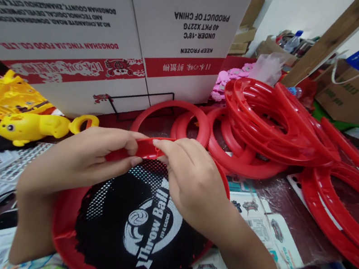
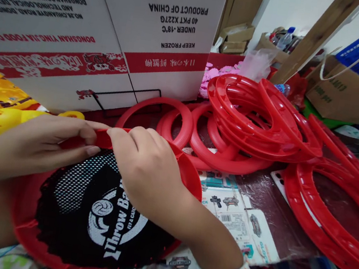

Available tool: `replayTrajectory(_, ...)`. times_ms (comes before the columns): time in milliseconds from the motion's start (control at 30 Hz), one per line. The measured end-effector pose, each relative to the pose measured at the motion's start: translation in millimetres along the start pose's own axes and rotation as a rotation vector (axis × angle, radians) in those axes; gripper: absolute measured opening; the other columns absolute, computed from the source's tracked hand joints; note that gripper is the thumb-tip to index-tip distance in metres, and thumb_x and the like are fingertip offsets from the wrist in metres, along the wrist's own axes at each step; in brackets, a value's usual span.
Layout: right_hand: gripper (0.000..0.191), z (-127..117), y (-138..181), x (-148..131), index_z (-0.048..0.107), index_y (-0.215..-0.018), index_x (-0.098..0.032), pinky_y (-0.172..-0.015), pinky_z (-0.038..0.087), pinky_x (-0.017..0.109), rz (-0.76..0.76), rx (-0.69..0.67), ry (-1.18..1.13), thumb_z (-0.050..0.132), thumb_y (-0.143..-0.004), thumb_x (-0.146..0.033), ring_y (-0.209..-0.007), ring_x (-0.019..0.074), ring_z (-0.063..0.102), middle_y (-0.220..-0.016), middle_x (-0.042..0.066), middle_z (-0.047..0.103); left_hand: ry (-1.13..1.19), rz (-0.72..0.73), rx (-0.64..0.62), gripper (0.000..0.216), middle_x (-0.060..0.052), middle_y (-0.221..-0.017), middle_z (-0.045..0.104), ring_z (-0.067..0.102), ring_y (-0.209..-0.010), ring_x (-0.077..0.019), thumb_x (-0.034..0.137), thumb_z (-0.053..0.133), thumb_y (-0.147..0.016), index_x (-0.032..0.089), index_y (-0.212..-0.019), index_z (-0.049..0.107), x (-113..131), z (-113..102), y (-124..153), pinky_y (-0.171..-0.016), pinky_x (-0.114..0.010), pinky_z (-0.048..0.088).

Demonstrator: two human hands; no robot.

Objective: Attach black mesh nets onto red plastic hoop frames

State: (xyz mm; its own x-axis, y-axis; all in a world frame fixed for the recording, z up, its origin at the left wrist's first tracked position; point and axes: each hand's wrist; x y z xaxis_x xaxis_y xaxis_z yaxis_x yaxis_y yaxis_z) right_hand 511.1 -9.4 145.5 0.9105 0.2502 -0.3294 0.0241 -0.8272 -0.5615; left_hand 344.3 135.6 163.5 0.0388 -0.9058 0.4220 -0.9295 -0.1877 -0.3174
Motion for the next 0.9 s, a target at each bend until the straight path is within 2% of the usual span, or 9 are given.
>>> replayTrajectory(167, 0.031, 5.6, -1.4, 1.9, 0.061, -0.117, -0.007, -0.086, 0.047, 0.035, 0.014, 0.029, 0.011, 0.036, -0.098, -0.004, -0.089, 0.021, 0.054, -0.094, 0.01, 0.065, -0.041, -0.005, 0.023, 0.017, 0.005, -0.067, 0.056, 0.049, -0.055, -0.0051, 0.02, 0.05, -0.096, 0.018, -0.08, 0.056, -2.0, 1.1, -0.7, -0.054, -0.015, 0.039)
replayTrajectory(467, 0.028, 7.4, -2.1, 4.9, 0.063, -0.111, -0.007, -0.081, 0.045, 0.034, 0.009, 0.02, -0.001, 0.039, -0.098, -0.005, -0.085, 0.0204, 0.053, -0.09, 0.009, 0.063, -0.095, 0.018, 0.063, 0.021, 0.006, -0.062, 0.054, 0.047, -0.05, -0.0032, 0.023, 0.047, -0.096, 0.02, -0.076, 0.055, -5.8, 4.9, -1.5, -0.05, -0.011, 0.038)
replayTrajectory(600, 0.031, 5.9, -3.4, 7.3, 0.069, -0.099, -0.01, -0.073, 0.041, 0.031, -0.083, -0.018, 0.082, 0.038, -0.099, -0.007, -0.078, 0.0184, 0.047, -0.084, 0.007, 0.058, -0.104, 0.01, 0.089, 0.026, 0.007, -0.059, 0.05, 0.044, -0.049, -0.0024, 0.023, 0.05, -0.095, 0.02, -0.07, 0.049, -2.3, 5.3, -3.5, -0.048, -0.01, 0.035)
replayTrajectory(733, 0.033, 4.5, -5.2, 9.5, 0.072, -0.091, -0.016, -0.067, 0.032, 0.03, -0.177, 0.016, 0.187, 0.041, -0.101, -0.009, -0.072, 0.0164, 0.04, -0.079, 0.004, 0.053, -0.14, -0.023, 0.081, 0.025, 0.007, -0.058, 0.051, 0.045, -0.05, -0.0031, 0.024, 0.05, -0.094, 0.02, -0.07, 0.049, -1.1, 5.9, -4.1, -0.048, -0.011, 0.035)
replayTrajectory(900, 0.035, 4.7, -7.3, 12.3, 0.071, -0.088, -0.017, -0.068, 0.031, 0.031, -0.173, -0.021, 0.218, 0.039, -0.102, -0.01, -0.073, 0.0165, 0.038, -0.08, 0.004, 0.051, -0.13, -0.052, 0.038, 0.023, 0.007, -0.059, 0.051, 0.045, -0.051, -0.0039, 0.024, 0.05, -0.095, 0.019, -0.072, 0.052, -0.2, 4.3, -3.7, -0.049, -0.013, 0.035)
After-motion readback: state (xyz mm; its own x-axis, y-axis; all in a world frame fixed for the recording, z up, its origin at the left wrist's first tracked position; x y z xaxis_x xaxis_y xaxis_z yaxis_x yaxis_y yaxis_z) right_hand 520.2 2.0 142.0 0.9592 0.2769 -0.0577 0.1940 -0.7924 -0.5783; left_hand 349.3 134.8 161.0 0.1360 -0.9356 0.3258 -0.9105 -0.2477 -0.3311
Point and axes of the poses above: each hand's wrist, its own y-axis away from the middle knuckle, its own z-axis out of the palm, x = y × z
